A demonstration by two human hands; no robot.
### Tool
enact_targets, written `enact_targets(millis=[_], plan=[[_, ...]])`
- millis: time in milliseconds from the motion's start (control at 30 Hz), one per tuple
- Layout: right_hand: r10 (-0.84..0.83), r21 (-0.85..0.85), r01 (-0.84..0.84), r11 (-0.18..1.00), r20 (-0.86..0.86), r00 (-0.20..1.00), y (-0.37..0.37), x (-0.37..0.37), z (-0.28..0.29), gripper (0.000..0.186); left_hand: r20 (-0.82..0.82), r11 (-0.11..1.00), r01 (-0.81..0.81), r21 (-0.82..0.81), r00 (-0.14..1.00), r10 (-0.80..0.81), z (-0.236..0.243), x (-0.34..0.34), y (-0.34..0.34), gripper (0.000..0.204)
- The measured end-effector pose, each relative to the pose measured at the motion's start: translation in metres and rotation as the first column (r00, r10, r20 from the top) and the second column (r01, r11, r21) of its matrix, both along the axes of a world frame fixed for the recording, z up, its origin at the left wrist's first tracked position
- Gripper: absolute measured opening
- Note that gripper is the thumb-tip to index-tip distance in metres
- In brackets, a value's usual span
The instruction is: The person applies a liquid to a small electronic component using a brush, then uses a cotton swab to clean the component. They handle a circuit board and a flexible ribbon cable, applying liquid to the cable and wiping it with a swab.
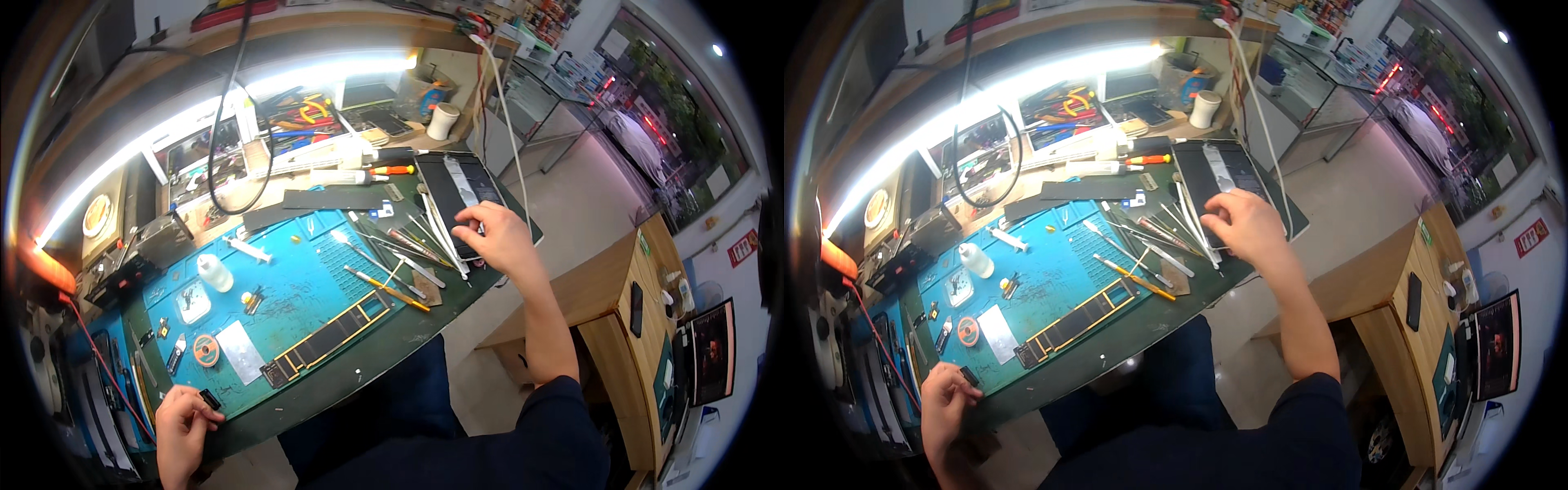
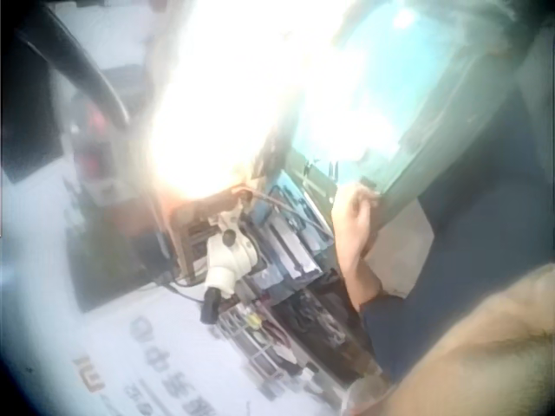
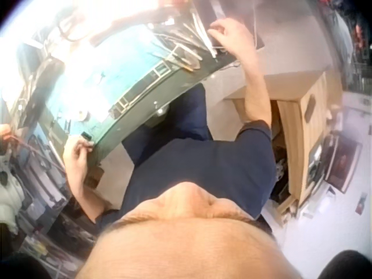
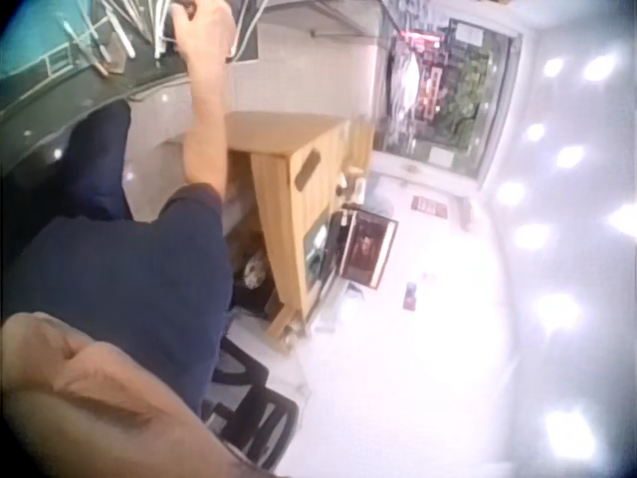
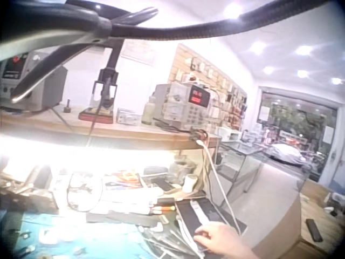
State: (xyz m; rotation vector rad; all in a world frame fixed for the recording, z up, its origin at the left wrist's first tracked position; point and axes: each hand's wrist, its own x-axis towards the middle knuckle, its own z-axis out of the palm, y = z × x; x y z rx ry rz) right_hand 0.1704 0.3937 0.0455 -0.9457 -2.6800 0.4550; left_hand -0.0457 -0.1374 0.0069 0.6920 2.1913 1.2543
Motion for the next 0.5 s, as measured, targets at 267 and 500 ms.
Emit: enact_targets(millis=[267,500], plan=[[-0.103,0.332,0.187,0.925,-0.257,0.961,0.002,0.053,-0.043,0.042,-0.219,0.996,0.023,-0.086,0.975,-0.042,0.000,-0.016,-0.030,0.017],[-0.393,0.108,0.466,0.878,-0.393,0.832,0.042,0.102,-0.060,0.027,-0.156,0.982,-0.016,-0.190,0.988,-0.014,0.031,-0.014,-0.013,0.027]])
